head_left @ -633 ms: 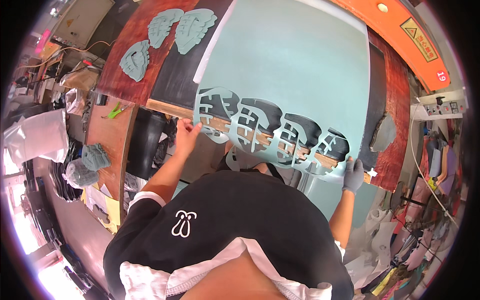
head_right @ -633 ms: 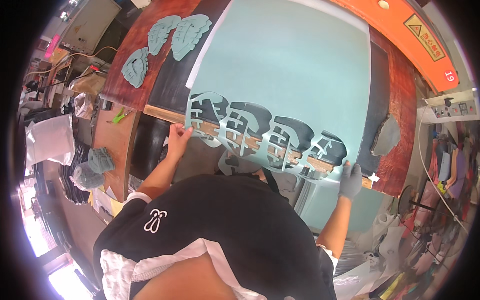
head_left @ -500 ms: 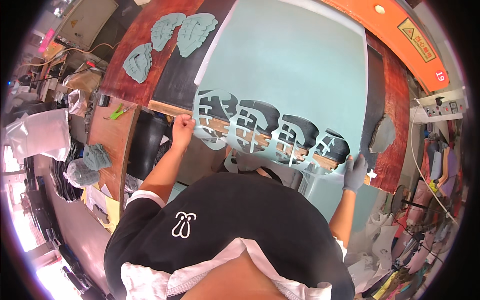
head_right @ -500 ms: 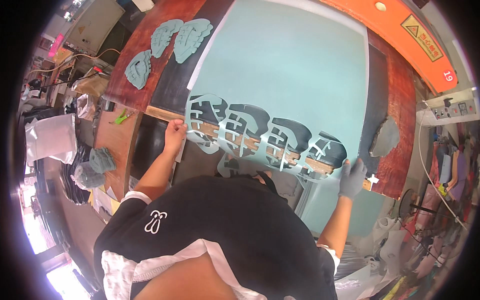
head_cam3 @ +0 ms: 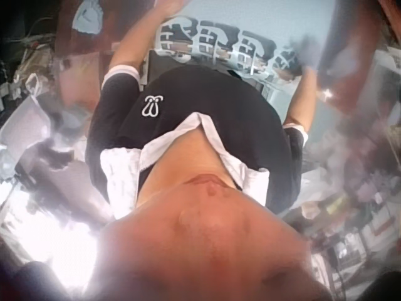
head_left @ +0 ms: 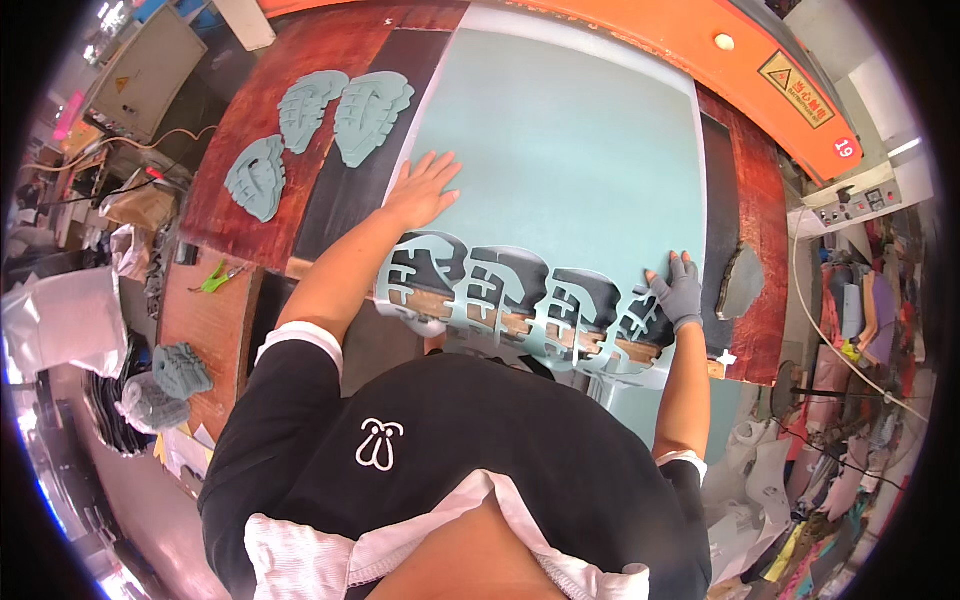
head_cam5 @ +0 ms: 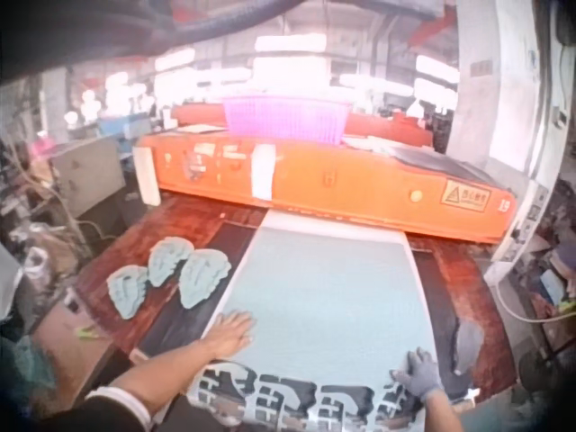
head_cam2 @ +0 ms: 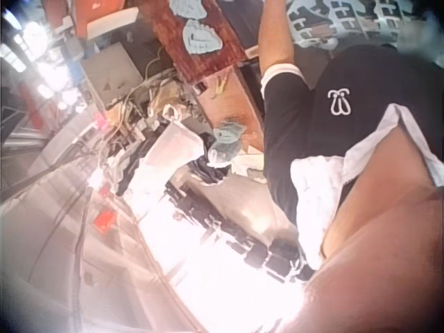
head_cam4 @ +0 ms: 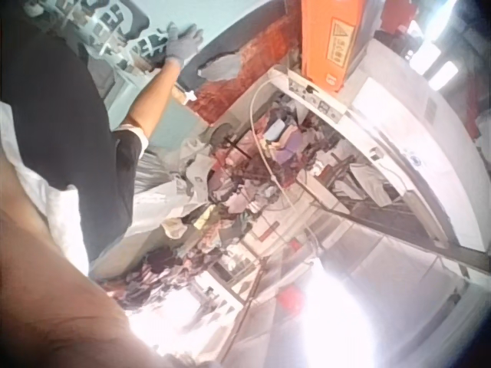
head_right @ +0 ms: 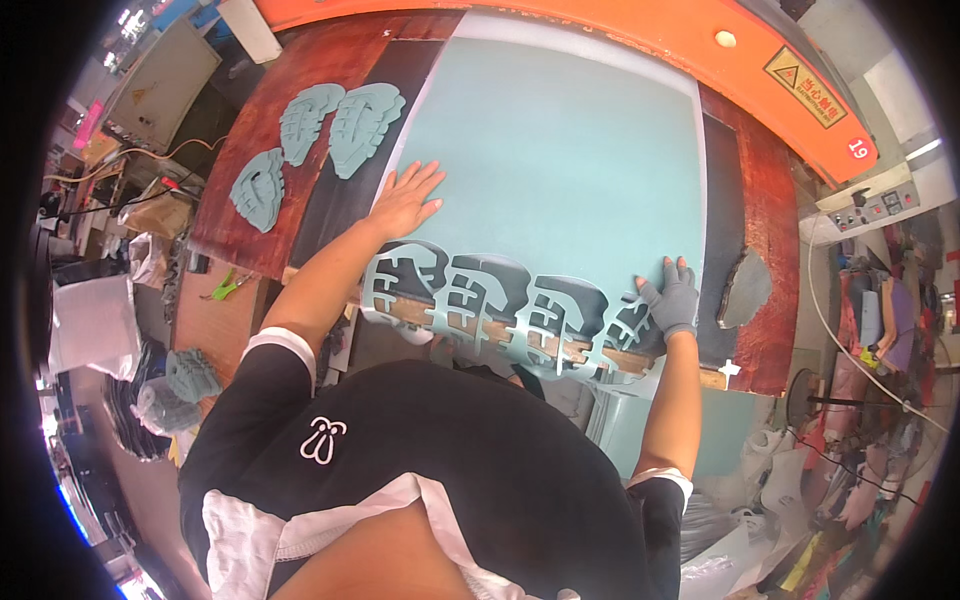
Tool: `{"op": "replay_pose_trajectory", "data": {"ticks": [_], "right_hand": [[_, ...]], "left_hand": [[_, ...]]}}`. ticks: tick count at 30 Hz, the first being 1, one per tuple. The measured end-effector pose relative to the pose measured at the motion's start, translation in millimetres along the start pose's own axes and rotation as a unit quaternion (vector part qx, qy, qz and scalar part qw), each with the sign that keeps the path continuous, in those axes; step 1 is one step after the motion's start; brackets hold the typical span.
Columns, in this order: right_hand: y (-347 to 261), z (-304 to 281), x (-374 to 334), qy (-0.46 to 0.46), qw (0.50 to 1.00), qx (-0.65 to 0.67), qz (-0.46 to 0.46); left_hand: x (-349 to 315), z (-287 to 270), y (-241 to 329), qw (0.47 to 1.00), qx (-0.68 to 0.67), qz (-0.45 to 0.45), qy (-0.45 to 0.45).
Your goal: The person uses a squeegee to press a screen-printed stencil onto a light-blue sheet, then peels away the excess material around the printed characters. They repeat this cycle multiple times, stacking the finished sheets and discarding the waste.
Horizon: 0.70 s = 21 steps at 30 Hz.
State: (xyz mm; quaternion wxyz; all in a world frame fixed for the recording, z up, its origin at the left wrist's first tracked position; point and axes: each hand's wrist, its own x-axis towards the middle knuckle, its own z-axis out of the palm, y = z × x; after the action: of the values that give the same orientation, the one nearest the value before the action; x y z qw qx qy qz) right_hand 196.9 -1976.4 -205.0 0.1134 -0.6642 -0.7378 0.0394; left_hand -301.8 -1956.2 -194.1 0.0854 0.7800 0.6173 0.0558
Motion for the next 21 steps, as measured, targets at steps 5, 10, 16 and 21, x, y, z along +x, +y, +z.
{"op": "replay_pose_trajectory", "data": {"ticks": [5,10,16,21], "right_hand": [[18,8,22,-0.072,0.987,0.130,0.055],[42,16,15,-0.114,0.908,0.385,0.123],[20,22,-13,0.049,0.968,0.240,0.057],[5,-18,-19,-0.117,0.988,-0.097,-0.033]], "left_hand": [[23,5,-20,1.000,0.019,0.022,0.001],[28,9,-26,0.999,0.024,0.037,0.020],[26,15,-28,0.996,0.012,0.060,0.061],[28,13,-27,0.997,0.010,0.052,0.055]]}}
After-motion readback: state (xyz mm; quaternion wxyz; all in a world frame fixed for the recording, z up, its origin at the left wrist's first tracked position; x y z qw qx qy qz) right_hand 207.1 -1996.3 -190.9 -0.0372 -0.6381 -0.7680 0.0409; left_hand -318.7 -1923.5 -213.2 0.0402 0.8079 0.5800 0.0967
